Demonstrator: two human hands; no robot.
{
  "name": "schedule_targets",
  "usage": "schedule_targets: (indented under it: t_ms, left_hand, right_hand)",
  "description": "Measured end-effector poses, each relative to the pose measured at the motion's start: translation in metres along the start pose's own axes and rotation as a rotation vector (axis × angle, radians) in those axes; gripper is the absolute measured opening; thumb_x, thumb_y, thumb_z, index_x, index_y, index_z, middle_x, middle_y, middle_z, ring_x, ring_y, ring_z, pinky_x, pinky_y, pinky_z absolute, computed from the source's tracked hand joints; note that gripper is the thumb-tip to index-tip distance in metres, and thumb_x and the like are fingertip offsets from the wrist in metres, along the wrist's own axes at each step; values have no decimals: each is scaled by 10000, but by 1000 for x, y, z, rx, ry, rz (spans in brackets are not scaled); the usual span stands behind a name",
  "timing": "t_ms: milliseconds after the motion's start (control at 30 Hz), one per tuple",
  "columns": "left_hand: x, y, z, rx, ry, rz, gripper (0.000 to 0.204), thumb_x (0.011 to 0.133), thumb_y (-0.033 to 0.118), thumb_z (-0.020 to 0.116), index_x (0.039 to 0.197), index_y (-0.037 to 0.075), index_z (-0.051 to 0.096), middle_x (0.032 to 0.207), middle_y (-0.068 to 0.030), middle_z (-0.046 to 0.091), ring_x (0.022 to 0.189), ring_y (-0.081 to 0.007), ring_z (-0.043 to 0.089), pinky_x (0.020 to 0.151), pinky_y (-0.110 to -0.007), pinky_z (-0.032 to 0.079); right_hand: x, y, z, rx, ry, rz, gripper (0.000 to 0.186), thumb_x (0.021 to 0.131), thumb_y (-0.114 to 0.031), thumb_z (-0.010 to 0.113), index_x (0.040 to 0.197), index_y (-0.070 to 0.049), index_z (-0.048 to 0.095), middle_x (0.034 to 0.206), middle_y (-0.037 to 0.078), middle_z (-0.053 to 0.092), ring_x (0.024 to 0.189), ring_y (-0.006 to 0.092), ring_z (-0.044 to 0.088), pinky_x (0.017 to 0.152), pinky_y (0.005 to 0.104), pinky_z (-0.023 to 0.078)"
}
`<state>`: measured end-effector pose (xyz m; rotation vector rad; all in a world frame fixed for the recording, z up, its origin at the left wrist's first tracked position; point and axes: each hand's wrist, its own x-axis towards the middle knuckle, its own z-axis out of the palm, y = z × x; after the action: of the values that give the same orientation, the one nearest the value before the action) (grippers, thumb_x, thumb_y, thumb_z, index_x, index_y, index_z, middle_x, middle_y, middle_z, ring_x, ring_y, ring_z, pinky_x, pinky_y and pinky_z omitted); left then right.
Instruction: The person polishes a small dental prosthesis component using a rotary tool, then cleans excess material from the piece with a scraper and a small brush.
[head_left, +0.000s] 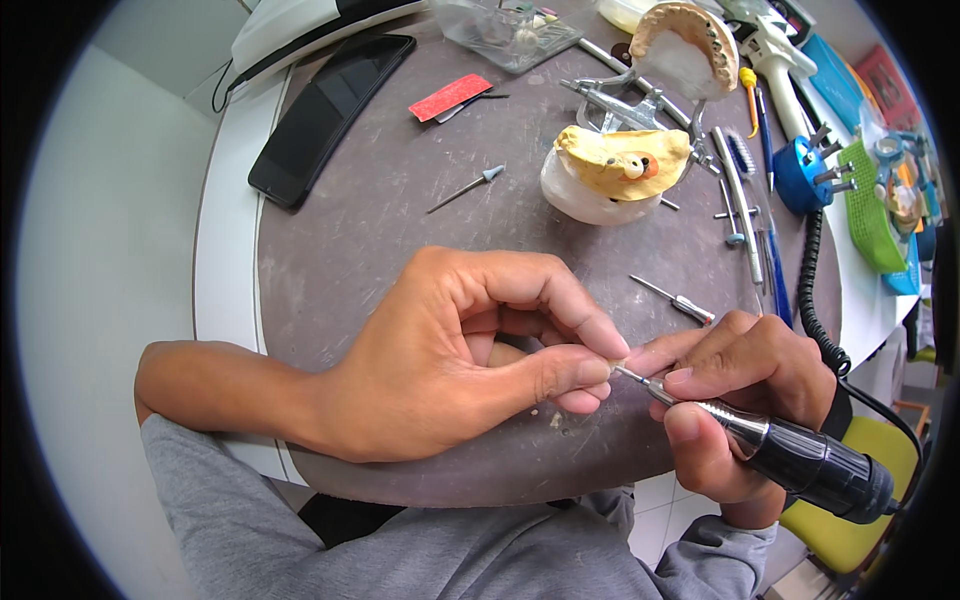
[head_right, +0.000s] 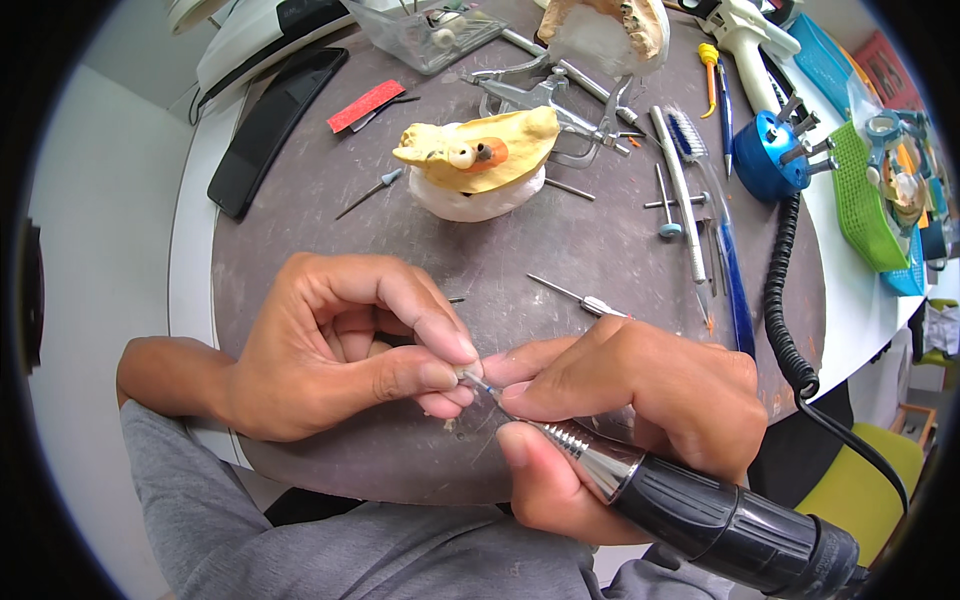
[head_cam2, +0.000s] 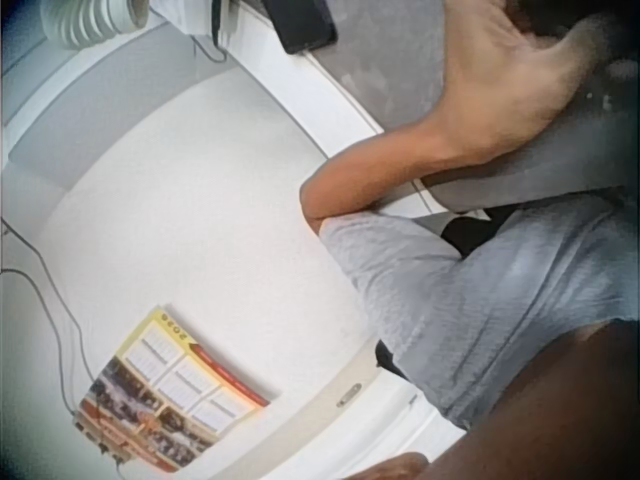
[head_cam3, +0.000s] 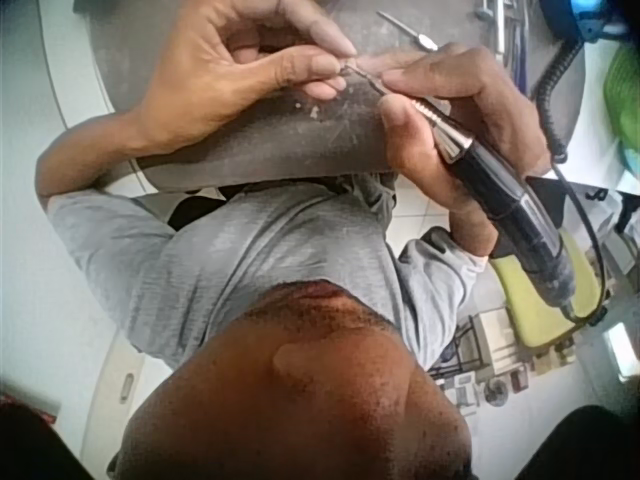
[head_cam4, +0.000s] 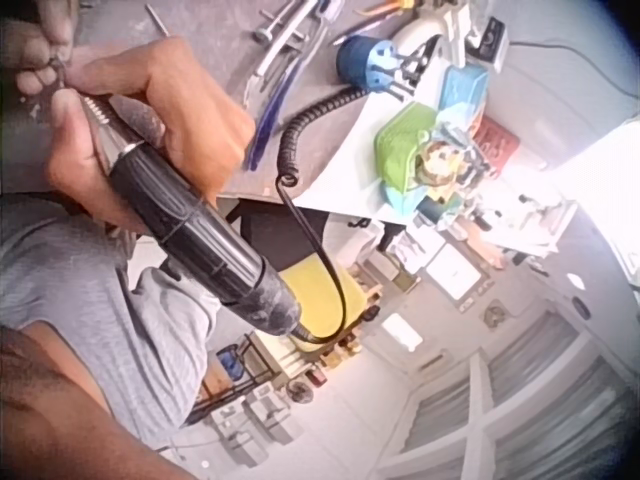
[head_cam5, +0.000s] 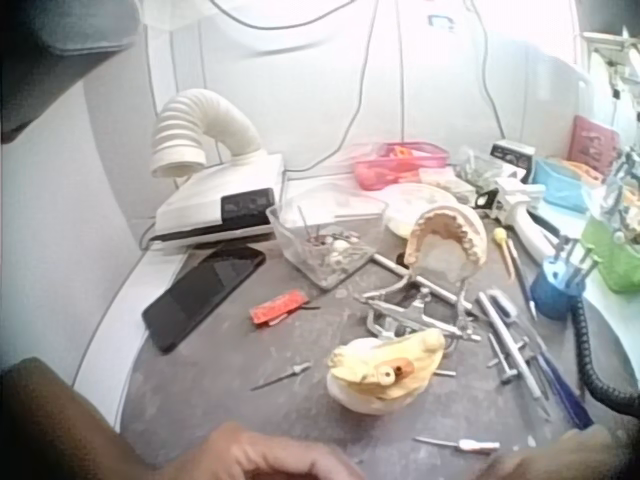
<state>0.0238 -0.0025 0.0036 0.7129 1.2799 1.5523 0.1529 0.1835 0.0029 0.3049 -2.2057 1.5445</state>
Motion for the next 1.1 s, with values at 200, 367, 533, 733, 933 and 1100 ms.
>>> schedule_targets:
  t_ms: [200, 367, 533, 733, 933, 1100]
  left_hand:
    - [0, 0, -1, 12, -9, 5, 125, 892, -103, 612, 1015, -78, 619, 1020, -185, 633, 940, -231, 693, 792, -296, 622]
    - [-1, 1, -1, 16, -6, -8, 135, 905, -74, 615, 1040, -82, 609, 1011, -178, 641, 938, -227, 694, 795, -298, 621]
    - [1, 5, 1, -15, 25, -66, 147, 933, -26, 603, 1065, -91, 591, 995, -167, 656, 926, -210, 696, 798, -302, 621]
    - [1, 6, 2, -40, 44, -77, 151, 936, -16, 605, 1067, -89, 589, 994, -166, 655, 913, -201, 698, 785, -299, 624]
    - [1, 4, 1, -34, 27, -62, 151, 934, -14, 609, 1065, -86, 590, 994, -165, 654, 914, -199, 700, 785, -295, 623]
    - [1, 4, 1, -34, 23, -58, 149, 933, -14, 611, 1063, -86, 591, 993, -165, 656, 914, -195, 700, 790, -288, 620]
  right_hand:
    - [0, 1, 2, 26, 20, 8, 171, 796, -70, 705, 789, 39, 574, 647, 94, 585, 571, 157, 628, 698, 370, 621]
    - [1, 2, 2, 14, 6, -15, 197, 820, -107, 701, 811, 36, 565, 663, 104, 589, 620, 170, 653, 676, 340, 611]
    - [-6, -6, -7, 60, -10, 32, 252, 868, -188, 696, 892, 7, 538, 725, 116, 572, 746, 230, 698, 590, 245, 532]
    - [-7, -4, -7, 45, -38, -26, 238, 877, -175, 686, 929, 6, 540, 730, 112, 555, 804, 265, 706, 658, 277, 562]
    - [-4, -2, -4, 36, -53, -70, 206, 853, -107, 691, 924, 18, 544, 721, 113, 557, 764, 245, 694, 756, 376, 597]
    - [1, -2, -3, -1, -72, -85, 176, 836, -59, 679, 914, 33, 550, 718, 108, 560, 711, 211, 671, 769, 415, 604]
